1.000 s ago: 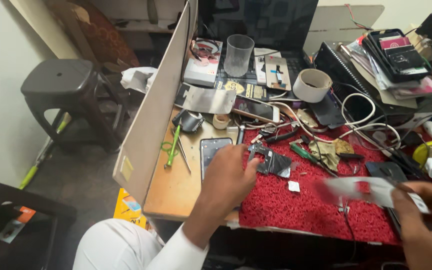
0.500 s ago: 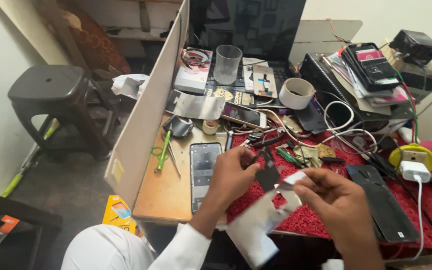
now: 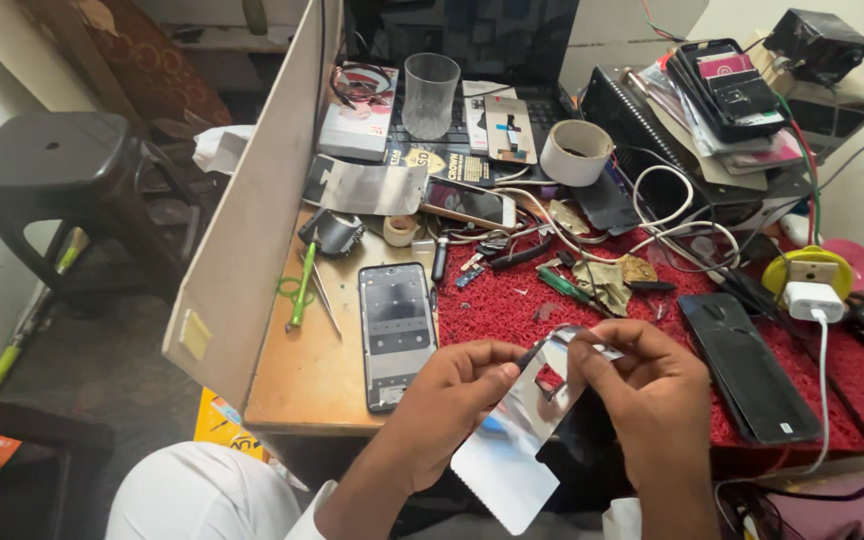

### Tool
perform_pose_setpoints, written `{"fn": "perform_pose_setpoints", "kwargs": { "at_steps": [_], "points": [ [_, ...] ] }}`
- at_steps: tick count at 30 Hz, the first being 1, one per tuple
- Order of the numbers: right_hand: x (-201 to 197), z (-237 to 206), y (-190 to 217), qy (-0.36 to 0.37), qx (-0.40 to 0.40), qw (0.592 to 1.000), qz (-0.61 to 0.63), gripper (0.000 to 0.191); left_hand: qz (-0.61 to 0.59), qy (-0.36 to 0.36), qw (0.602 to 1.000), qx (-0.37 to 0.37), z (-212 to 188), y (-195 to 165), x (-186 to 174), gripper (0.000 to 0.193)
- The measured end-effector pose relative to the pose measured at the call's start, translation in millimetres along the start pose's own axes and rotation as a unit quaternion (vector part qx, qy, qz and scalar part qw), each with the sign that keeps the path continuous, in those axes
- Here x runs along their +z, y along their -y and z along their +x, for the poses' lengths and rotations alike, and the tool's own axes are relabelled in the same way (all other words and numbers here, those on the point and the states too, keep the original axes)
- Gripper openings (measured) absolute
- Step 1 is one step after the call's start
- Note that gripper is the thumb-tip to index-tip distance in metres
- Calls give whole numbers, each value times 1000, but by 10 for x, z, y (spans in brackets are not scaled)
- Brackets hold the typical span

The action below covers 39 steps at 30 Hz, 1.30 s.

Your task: The person handles a small black electronic component, peels off a protective film from a silver adhesive sheet, and places the sheet onto the component. The person then picks up the component again and continues handling it.

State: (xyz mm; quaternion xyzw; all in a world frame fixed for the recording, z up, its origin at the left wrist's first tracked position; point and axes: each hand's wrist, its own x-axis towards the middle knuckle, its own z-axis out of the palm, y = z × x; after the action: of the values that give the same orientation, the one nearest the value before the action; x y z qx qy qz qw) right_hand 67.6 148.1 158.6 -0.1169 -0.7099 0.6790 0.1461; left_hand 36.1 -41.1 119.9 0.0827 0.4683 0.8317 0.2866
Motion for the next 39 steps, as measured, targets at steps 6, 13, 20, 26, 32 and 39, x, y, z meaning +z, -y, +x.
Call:
{"fn": "perform_pose_setpoints", "kwargs": {
  "at_steps": [6, 13, 20, 26, 32, 39],
  "points": [
    [-20, -11, -93, -19, -30, 999, -32, 14, 25, -6, 999, -26, -35, 31, 48, 27],
    [-89, -105, -47, 3, -19, 1000, -3, 15, 92, 13, 996, 5, -60, 84, 92, 26],
    [-174, -144, -68, 36, 64, 996, 42, 34, 109, 30, 993, 32, -158, 90, 93, 25],
    [-292, -169, -203, 42, 64, 995, 69, 28, 73, 39, 996, 36, -177, 123, 102, 23],
    [-323, -197, -287, 66, 18, 991, 113, 19, 21, 23, 999, 27, -201, 172, 141, 23],
    [-308, -231, -232, 39, 59, 993, 91, 18, 90, -20, 996, 1, -255, 83, 146, 23]
  ]
}}
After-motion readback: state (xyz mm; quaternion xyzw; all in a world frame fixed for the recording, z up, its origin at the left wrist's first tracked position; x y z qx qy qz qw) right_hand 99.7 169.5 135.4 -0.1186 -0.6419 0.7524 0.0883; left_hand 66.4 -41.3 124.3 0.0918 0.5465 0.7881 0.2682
